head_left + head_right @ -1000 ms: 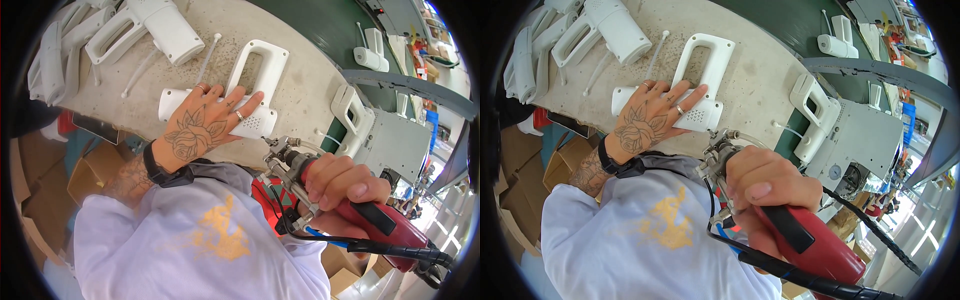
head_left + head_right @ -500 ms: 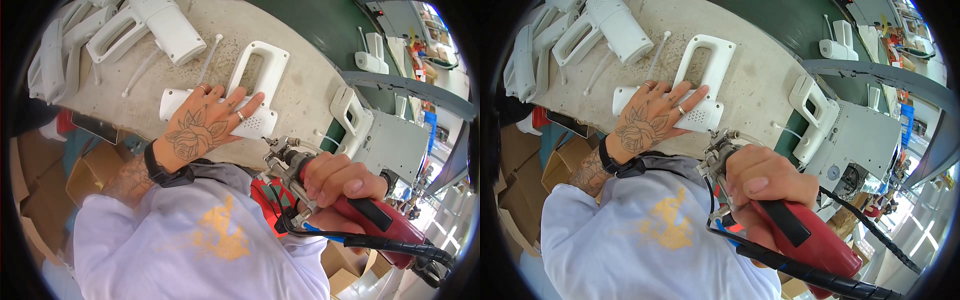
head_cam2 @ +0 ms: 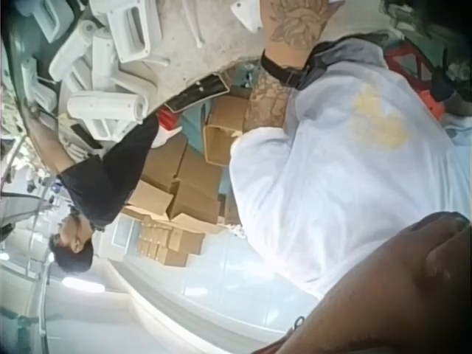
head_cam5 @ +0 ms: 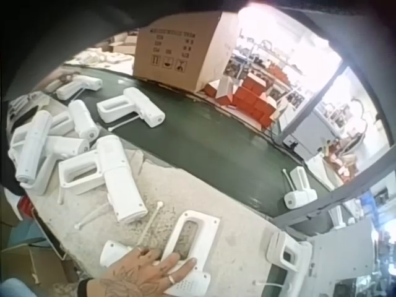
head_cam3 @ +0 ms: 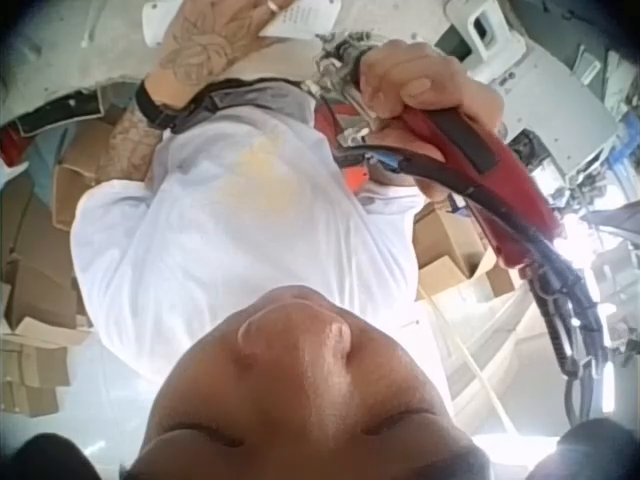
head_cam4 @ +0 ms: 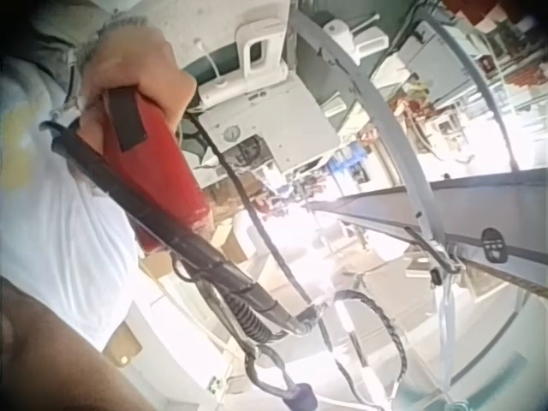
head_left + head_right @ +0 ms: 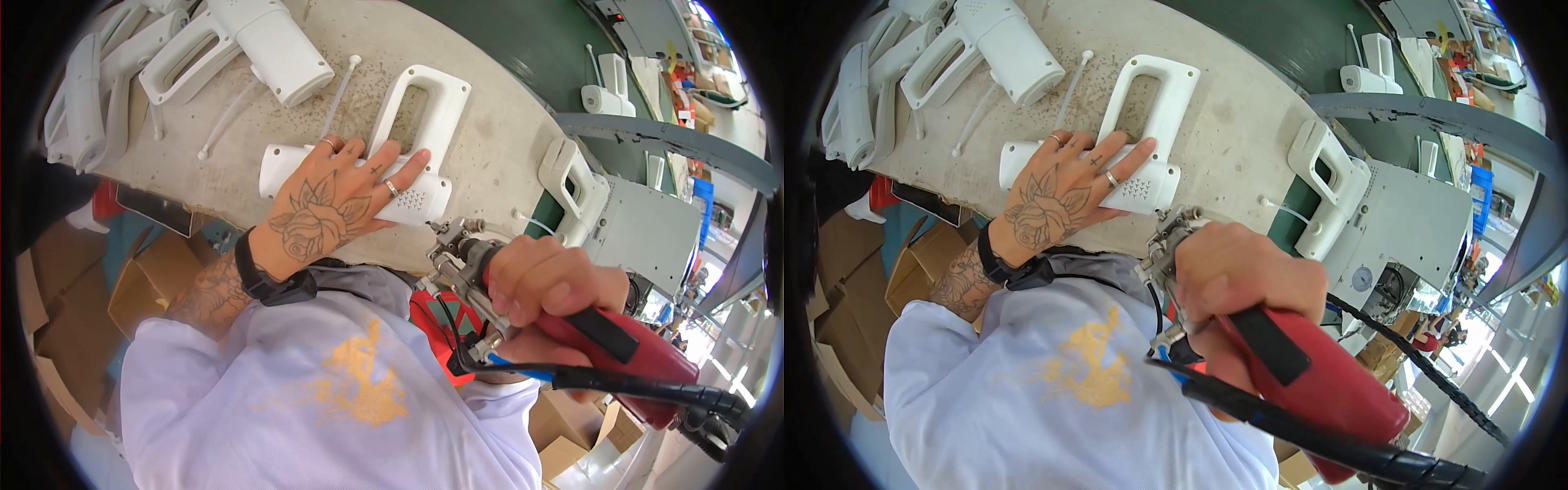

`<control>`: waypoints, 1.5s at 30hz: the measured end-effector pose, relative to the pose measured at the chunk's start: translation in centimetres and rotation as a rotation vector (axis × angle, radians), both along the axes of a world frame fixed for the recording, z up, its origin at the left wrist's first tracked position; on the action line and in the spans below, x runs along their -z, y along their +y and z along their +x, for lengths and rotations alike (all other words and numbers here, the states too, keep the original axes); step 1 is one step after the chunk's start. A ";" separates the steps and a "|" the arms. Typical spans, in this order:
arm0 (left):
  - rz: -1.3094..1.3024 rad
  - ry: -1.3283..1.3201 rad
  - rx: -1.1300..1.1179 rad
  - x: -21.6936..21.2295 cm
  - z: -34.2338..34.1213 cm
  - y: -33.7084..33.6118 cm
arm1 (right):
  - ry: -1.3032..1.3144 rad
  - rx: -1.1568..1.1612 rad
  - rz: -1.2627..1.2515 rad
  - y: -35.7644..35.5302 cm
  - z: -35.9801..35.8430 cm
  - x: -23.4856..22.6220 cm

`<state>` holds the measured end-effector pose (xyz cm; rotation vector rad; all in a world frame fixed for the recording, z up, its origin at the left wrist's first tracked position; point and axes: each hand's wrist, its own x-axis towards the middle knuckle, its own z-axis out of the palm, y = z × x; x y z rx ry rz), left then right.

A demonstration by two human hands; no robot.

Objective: Assembling plastic housings for electronic devices using a pneumatic fastening tool.

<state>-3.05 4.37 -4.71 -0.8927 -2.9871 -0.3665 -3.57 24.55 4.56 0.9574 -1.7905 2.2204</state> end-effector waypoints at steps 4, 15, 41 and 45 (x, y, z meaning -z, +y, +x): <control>-0.026 0.011 0.001 0.1 0.1 -0.2 | -0.065 -0.043 -0.056 -0.1 -0.5 0.4; -0.006 0.019 -0.003 0.4 0.4 -0.1 | 0.026 0.010 -0.061 0.5 0.8 -2.5; 1.426 -0.596 -0.127 -7.6 3.8 -4.1 | 0.217 0.394 0.523 -1.9 6.3 -0.8; 1.386 -0.558 -0.049 -7.7 5.4 -4.1 | 0.051 0.238 0.316 -5.6 3.5 0.1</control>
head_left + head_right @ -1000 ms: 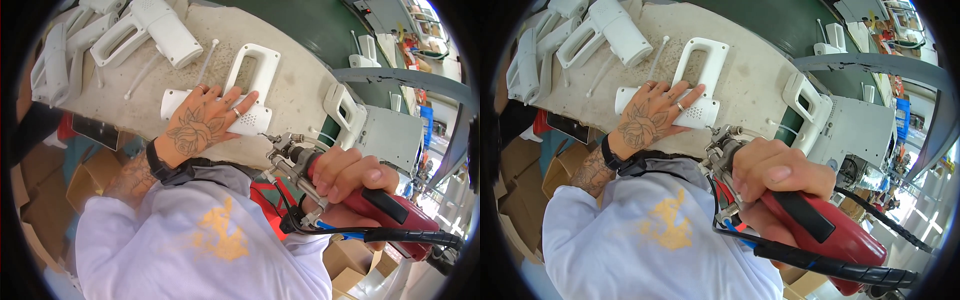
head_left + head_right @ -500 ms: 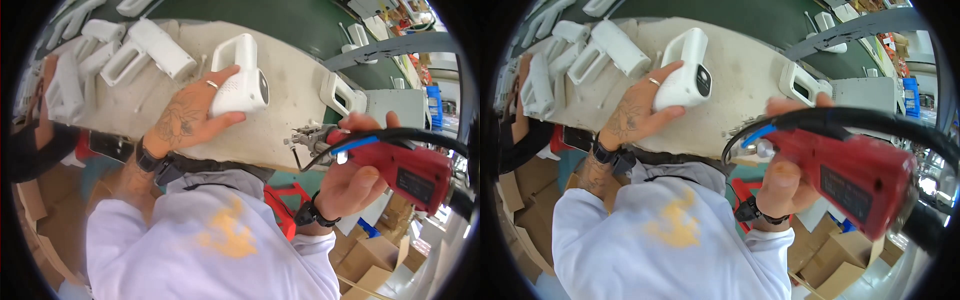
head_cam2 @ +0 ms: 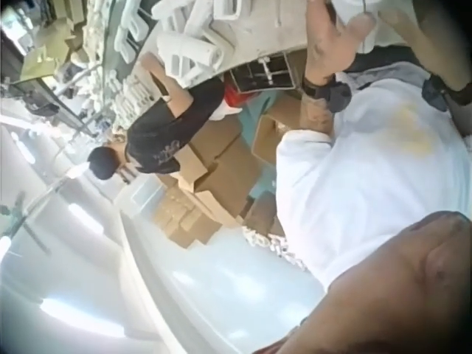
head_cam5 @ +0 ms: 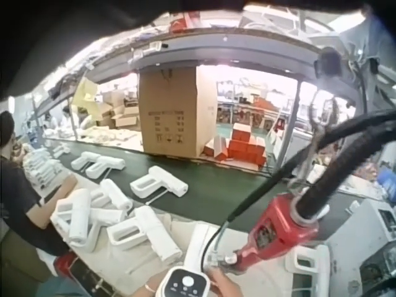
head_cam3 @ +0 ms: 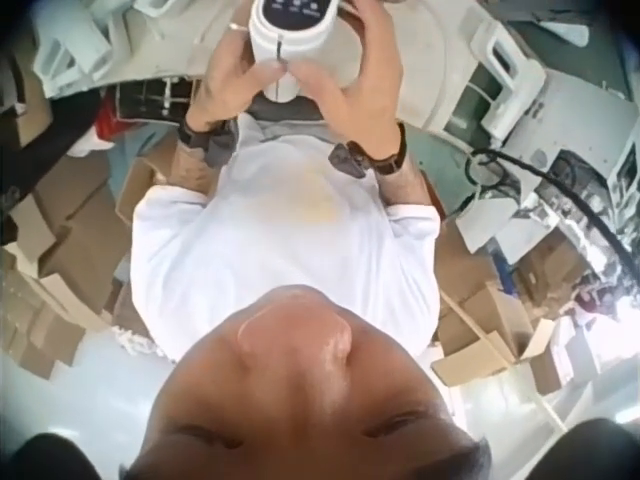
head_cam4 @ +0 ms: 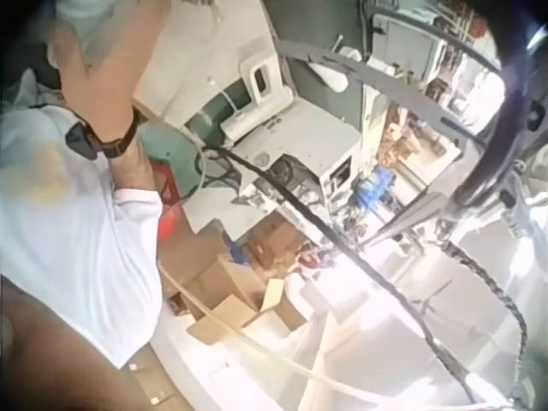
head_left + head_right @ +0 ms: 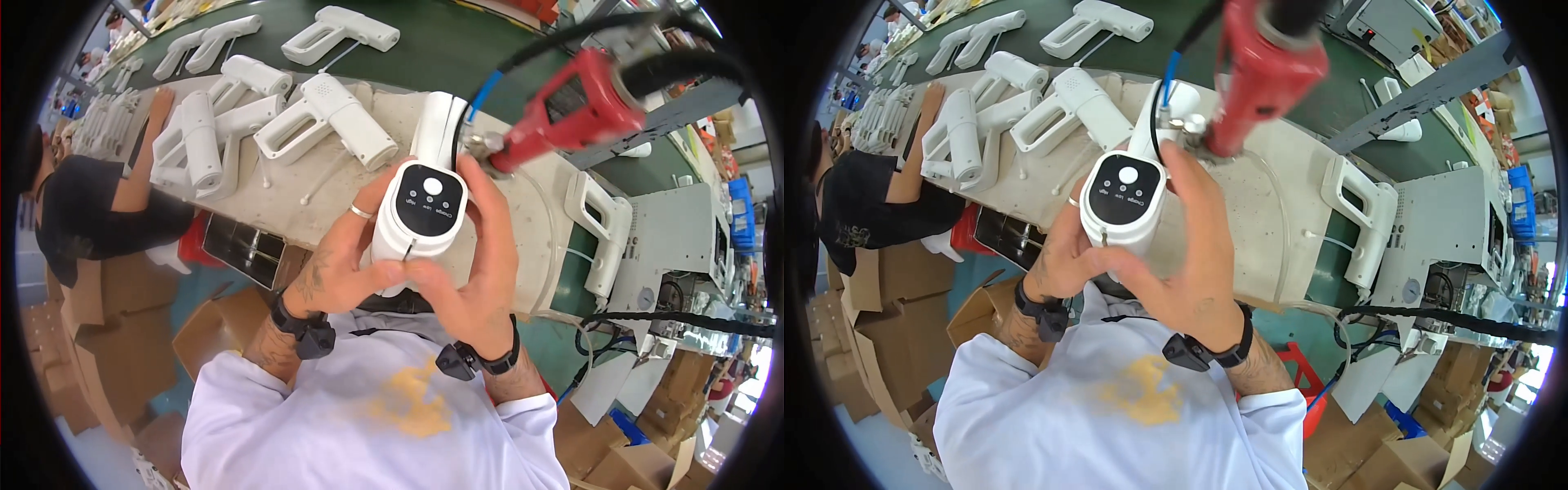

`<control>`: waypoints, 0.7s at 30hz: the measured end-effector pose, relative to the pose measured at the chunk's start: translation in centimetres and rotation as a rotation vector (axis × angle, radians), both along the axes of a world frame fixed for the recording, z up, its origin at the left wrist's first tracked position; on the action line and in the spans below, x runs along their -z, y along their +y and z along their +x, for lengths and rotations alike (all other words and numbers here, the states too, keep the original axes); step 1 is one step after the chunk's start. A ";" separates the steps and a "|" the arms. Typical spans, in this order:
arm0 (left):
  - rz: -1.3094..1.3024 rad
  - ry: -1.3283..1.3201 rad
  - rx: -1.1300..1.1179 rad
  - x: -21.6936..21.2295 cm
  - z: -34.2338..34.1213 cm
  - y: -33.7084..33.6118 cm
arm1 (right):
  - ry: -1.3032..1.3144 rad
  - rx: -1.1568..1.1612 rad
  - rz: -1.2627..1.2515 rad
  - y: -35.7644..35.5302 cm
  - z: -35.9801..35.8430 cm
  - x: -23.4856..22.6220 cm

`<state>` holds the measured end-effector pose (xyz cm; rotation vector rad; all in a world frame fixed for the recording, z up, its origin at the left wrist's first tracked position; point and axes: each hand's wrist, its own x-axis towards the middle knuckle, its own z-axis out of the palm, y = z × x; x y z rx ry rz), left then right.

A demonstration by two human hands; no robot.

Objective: Assembling plastic housings for electronic devices using a pneumatic fastening tool.

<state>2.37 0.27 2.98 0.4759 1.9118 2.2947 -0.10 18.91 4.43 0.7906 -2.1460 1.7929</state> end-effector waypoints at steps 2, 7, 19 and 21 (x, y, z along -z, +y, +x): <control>0.020 -0.032 -0.014 -0.2 0.7 -0.5 | 0.032 0.011 0.064 -0.5 -0.3 -0.5; 0.057 -0.106 -0.026 0.6 1.9 -1.5 | -0.088 -0.145 0.021 -1.1 -0.2 0.3; 0.187 -0.183 -0.011 3.6 2.9 -0.7 | -0.091 0.046 -0.040 -1.5 1.6 0.1; 0.076 -0.135 0.007 4.1 2.7 -1.1 | -0.102 -0.009 -0.023 -1.3 1.8 0.5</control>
